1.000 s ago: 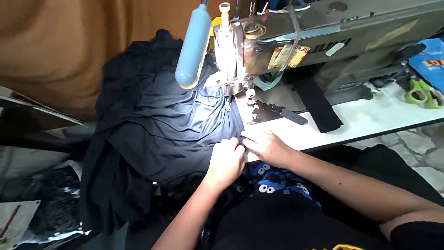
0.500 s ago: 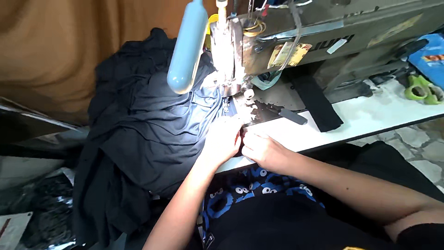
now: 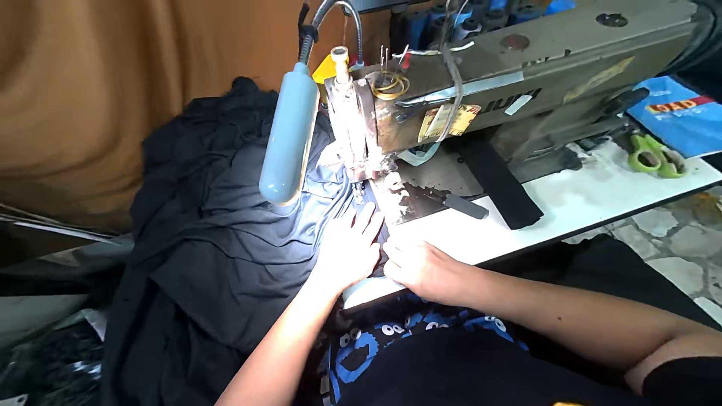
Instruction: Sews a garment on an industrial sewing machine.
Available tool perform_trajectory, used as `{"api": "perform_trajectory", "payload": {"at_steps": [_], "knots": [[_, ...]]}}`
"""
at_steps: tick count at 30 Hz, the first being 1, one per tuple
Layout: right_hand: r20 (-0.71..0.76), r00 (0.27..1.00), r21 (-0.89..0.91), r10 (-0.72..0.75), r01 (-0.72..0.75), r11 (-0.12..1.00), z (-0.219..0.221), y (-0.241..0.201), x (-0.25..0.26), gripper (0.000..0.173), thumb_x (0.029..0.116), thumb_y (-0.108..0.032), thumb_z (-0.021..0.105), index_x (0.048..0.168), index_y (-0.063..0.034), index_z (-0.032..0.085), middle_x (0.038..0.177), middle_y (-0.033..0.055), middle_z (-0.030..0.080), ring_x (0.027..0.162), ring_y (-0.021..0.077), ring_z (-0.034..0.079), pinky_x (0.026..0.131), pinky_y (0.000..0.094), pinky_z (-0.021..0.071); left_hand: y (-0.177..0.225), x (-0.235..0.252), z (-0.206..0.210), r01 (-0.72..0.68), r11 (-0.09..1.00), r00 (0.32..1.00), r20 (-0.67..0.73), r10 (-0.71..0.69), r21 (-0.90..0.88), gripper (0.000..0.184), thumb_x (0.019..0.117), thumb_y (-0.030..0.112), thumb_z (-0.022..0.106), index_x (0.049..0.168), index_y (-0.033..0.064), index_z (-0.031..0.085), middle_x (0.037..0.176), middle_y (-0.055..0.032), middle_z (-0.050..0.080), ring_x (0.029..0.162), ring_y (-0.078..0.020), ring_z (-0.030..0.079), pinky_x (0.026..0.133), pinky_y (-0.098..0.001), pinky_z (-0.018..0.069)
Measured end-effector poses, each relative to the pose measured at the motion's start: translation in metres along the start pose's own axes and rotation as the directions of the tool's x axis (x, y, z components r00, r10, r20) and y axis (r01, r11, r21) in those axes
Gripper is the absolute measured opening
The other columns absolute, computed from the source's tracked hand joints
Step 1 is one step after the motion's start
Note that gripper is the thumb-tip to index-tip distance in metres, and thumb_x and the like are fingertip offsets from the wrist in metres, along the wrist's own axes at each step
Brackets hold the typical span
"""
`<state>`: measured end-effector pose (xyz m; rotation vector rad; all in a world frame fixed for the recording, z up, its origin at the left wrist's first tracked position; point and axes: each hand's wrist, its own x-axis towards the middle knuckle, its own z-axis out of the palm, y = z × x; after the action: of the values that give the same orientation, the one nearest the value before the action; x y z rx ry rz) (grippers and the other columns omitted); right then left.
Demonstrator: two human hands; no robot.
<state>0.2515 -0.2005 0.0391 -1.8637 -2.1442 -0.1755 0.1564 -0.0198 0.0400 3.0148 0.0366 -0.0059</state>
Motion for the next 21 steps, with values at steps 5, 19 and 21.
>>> {"api": "perform_trajectory", "payload": {"at_steps": [5, 19, 21], "knots": [[0.011, 1.000, 0.010, 0.009, -0.009, 1.000, 0.001, -0.004, 0.004, 0.016, 0.0957, -0.001, 0.054, 0.086, 0.0015, 0.067, 0.097, 0.0245, 0.070, 0.096, 0.0393, 0.071, 0.081, 0.0464, 0.0586, -0.004, -0.002, -0.005, 0.075, 0.997, 0.988, 0.137, -0.070, -0.030, 0.054, 0.1053, 0.036, 0.037, 0.157, 0.0218, 0.045, 0.165, -0.0044, 0.037, 0.152, -0.0364, 0.031, 0.117, -0.0601, 0.0292], [-0.024, 0.999, 0.031, 0.044, -0.044, 0.999, 0.002, -0.001, 0.003, 0.009, 0.0864, 0.005, 0.061, 0.082, -0.0008, 0.066, 0.102, 0.0247, 0.071, 0.090, 0.0379, 0.073, 0.068, 0.0459, 0.0610, -0.007, 0.003, 0.001, 0.005, 0.996, 0.999, -0.032, -0.008, -0.093, 0.049, 0.1008, 0.037, 0.047, 0.147, 0.0230, 0.058, 0.155, -0.0046, 0.053, 0.143, -0.0350, 0.046, 0.112, -0.0596, 0.0375], [-0.037, 0.998, 0.059, 0.050, -0.048, 0.997, 0.003, -0.003, 0.004, 0.011, 0.0804, 0.010, 0.062, 0.083, 0.0013, 0.068, 0.107, 0.0245, 0.072, 0.088, 0.0394, 0.074, 0.065, 0.0499, 0.0607, -0.002, 0.001, 0.002, -0.013, 0.997, 0.990, -0.142, 0.002, -0.073, 0.045, 0.0974, 0.041, 0.053, 0.136, 0.0233, 0.067, 0.144, -0.0031, 0.062, 0.134, -0.0312, 0.056, 0.103, -0.0567, 0.0466]]}}
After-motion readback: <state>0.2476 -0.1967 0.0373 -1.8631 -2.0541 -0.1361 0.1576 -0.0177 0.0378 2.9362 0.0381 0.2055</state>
